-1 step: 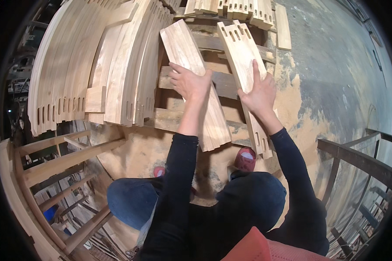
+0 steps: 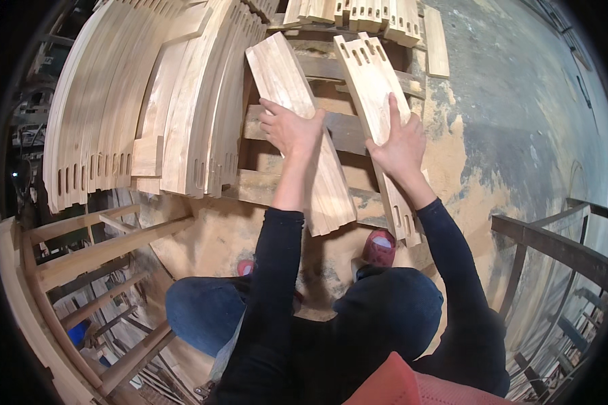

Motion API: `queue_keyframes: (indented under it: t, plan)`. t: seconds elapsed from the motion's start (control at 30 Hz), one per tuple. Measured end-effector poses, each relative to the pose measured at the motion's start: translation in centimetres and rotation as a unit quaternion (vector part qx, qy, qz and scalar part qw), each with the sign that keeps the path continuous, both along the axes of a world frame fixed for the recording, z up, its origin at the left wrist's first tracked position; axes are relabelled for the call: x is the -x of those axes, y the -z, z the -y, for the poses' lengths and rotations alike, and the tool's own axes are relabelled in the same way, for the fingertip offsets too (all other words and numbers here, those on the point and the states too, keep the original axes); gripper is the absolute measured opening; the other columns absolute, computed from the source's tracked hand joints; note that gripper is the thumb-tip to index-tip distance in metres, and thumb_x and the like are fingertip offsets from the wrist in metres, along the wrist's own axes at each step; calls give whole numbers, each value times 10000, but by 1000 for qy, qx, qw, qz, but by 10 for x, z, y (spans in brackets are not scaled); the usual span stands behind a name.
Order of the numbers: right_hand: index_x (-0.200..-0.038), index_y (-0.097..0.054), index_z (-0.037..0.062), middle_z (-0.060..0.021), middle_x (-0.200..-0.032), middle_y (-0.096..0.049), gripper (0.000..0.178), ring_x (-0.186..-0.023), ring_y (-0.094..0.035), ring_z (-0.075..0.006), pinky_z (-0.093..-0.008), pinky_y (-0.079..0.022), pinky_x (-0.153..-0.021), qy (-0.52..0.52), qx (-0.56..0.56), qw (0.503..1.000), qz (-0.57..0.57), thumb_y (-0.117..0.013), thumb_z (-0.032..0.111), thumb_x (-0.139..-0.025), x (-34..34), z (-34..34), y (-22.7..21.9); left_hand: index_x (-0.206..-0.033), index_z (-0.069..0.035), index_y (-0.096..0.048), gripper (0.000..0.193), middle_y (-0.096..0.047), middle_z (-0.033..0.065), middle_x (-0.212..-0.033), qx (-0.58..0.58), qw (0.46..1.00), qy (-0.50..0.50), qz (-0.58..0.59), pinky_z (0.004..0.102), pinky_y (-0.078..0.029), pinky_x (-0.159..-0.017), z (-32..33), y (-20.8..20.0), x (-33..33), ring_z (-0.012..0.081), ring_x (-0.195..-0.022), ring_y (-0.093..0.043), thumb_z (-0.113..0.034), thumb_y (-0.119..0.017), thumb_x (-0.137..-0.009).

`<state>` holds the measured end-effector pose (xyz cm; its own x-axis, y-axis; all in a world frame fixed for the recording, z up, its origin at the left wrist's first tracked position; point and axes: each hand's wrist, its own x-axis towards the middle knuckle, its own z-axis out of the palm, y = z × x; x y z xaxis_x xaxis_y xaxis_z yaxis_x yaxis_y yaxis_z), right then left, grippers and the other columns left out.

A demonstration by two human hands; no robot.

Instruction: The person stacks pre-cut wooden slats with notched ends onto a wooden pallet. They pick up the pieces from a pile, align them, and place them in a neat stack, occasionally adjusting the alignment of the stack.

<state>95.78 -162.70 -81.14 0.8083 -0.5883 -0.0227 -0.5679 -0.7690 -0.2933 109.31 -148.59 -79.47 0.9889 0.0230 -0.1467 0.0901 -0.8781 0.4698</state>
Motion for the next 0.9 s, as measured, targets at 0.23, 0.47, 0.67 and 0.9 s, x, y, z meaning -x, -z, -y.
queue_keyframes:
  t: [0.23, 0.47, 0.67, 0.9]
  plan:
    - [-1577, -140, 210, -279, -1211, -417, 1097, -1088, -449, -412, -497, -366, -914, 6, -17, 1000, -12, -739, 437, -687, 2, 2, -3, -1389, 74, -382, 770, -627, 233, -1176, 532, 827, 53, -175, 382, -572, -867, -59, 26, -11, 290, -1005, -669, -141, -734, -738]
    - [-1573, -151, 164, -280, -1184, -421, 1080, -1035, -452, -407, -493, -359, -924, 9, -14, 1000, 16, -731, 455, -709, -1, 1, -4, -1315, 36, -497, 660, -646, 223, -1140, 760, 509, 2, -404, 419, -585, -847, -48, 54, 25, 305, -957, -682, -380, -594, -812]
    - [-1568, -162, 129, -275, -1156, -468, 1031, -1001, -500, -414, -496, -406, -904, 21, -9, 998, 57, -683, 550, -784, -3, 2, -2, -1392, 5, -448, 699, -611, 178, -1256, 738, 543, 3, -401, 387, -530, -949, -24, 48, 26, 271, -1078, -644, -517, -507, -930]
    - [-1546, -166, 25, -287, -1163, -627, 1115, -1112, -624, -371, -432, -487, -934, 47, -197, 976, 75, -666, 668, -785, 3, 34, 2, -1437, -25, -408, 740, -550, 174, -1353, 714, 571, 45, -403, 395, -499, -1005, -25, 46, 14, 255, -1193, -588, -586, -482, -960]
